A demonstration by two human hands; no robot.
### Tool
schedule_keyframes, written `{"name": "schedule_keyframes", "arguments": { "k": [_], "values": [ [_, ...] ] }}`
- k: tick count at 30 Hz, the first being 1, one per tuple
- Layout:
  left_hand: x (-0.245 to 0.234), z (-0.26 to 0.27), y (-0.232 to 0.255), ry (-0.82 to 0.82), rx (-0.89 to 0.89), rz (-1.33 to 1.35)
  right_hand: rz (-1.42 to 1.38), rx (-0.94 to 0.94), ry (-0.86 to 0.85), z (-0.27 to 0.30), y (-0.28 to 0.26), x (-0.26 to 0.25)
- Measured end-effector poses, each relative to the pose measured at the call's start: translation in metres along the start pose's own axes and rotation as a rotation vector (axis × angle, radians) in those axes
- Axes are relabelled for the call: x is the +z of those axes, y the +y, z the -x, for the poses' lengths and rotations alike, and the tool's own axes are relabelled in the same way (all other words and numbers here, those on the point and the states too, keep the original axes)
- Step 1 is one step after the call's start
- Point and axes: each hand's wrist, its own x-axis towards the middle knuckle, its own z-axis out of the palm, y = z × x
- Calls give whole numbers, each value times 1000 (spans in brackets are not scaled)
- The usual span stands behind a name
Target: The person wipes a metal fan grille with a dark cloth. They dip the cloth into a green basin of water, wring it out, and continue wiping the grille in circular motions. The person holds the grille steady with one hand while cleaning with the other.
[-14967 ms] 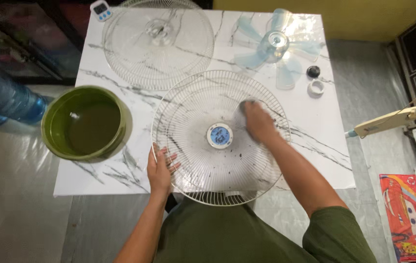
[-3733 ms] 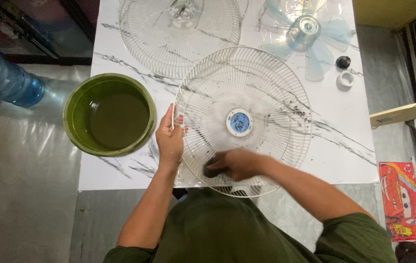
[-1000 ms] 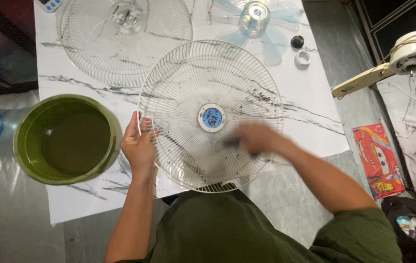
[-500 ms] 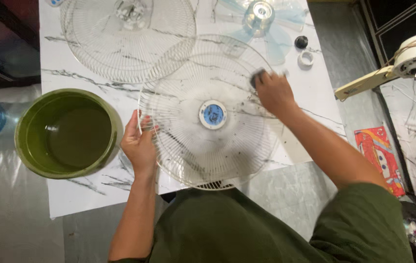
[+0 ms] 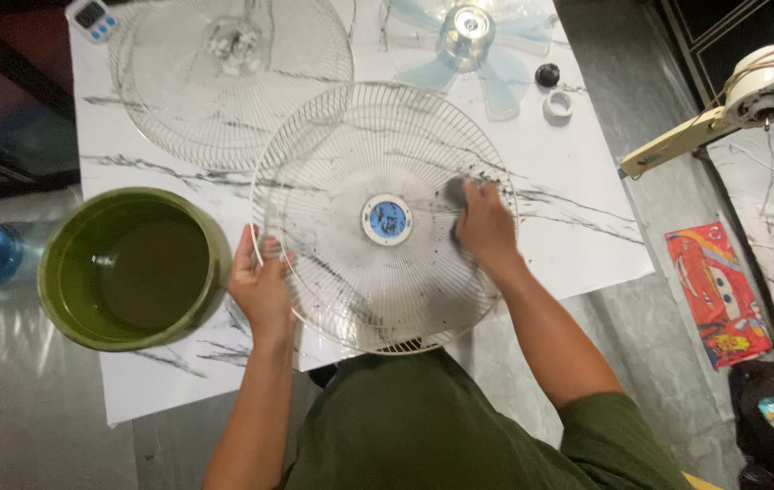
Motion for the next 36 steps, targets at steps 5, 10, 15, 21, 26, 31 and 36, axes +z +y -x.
{"name": "schedule_keyframes", "arguments": {
  "k": [5, 10, 15, 21, 26, 31, 36],
  "values": [
    [-1, 8, -5, 10, 22, 20, -25, -135, 31, -20, -2, 42],
    [4, 11, 2, 6, 29, 63, -224, -227, 99, -29, 2, 37],
    [7, 18, 0, -11, 52, 72, -40, -116, 124, -33, -6, 34],
    [5, 17, -1, 8, -8, 96, -400, -425, 46, -20, -24, 51],
    [1, 28, -1, -39, 29, 50, -146, -95, 258, -75, -12, 34],
    [9, 23, 0, -27, 54, 14, -194, -497, -36, -42, -86, 55],
    [5, 17, 3, 5, 20, 33, -275, -844, -273, -4, -100, 33]
  ]
}}
